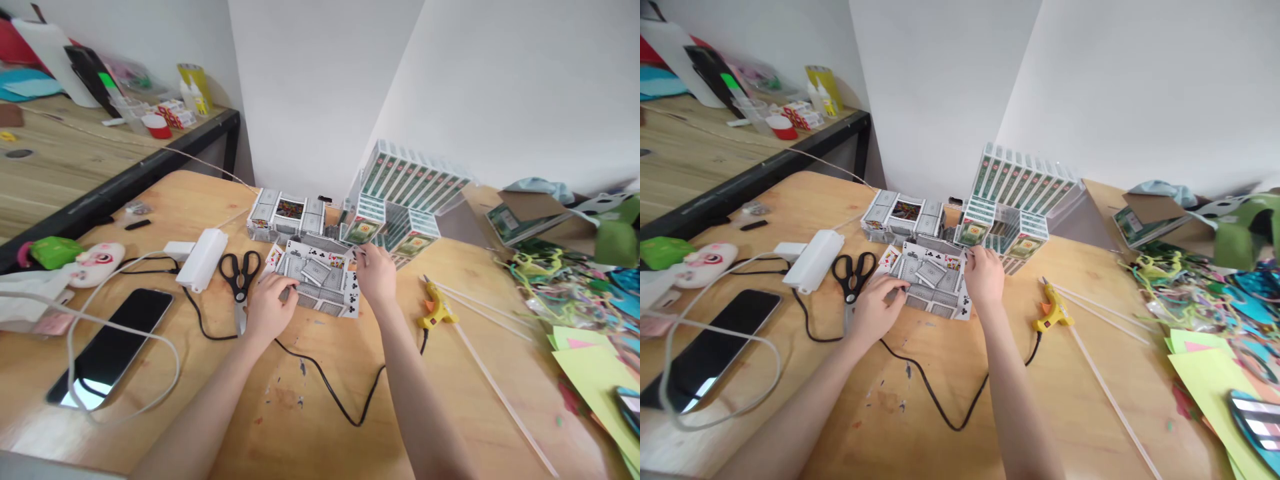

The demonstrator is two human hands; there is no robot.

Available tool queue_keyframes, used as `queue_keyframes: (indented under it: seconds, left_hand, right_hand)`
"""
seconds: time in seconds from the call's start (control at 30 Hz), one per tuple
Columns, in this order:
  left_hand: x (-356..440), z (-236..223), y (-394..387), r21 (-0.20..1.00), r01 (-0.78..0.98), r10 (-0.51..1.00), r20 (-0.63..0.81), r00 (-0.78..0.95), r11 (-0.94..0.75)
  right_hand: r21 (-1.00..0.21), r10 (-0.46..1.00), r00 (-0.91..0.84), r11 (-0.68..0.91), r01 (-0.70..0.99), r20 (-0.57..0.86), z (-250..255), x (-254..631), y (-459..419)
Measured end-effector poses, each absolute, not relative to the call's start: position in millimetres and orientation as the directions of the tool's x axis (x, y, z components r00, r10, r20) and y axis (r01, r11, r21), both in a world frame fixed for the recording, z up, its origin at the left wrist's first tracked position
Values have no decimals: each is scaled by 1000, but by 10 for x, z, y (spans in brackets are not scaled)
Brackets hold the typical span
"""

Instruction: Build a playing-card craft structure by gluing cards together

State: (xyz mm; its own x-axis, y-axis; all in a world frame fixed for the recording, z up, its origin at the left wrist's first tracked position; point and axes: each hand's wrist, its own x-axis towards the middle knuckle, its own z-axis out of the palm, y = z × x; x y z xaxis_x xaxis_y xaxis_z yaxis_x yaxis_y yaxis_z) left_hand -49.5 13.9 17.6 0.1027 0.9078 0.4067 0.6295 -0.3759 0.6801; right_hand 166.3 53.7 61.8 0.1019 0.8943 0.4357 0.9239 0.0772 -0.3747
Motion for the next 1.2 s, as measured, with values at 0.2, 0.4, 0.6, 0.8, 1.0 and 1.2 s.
queue_keyframes:
  seconds: [0.2,0.4,0.6,0.8,1.0,1.2]
  left_hand:
    - [-485,254,111,693,567,863,500,67,-446]
    - [-473,302,85,691,472,827,535,174,-547]
    - [-484,334,91,721,475,849,514,120,-503]
    - [-490,319,75,797,477,925,365,109,-371]
    - [-556,195,162,988,120,972,120,-204,-96]
    - [-568,176,198,998,41,971,62,-231,-55]
  right_hand:
    - [-529,848,239,56,847,473,737,1657,415]
    - [-813,977,-50,201,546,207,790,1407,262]
    - [-892,984,-80,176,416,157,717,1241,271]
    - [-904,979,-54,201,378,195,633,1214,342]
    - [-737,975,36,141,661,219,278,1264,493]
    - [-584,980,5,113,804,197,121,1260,522]
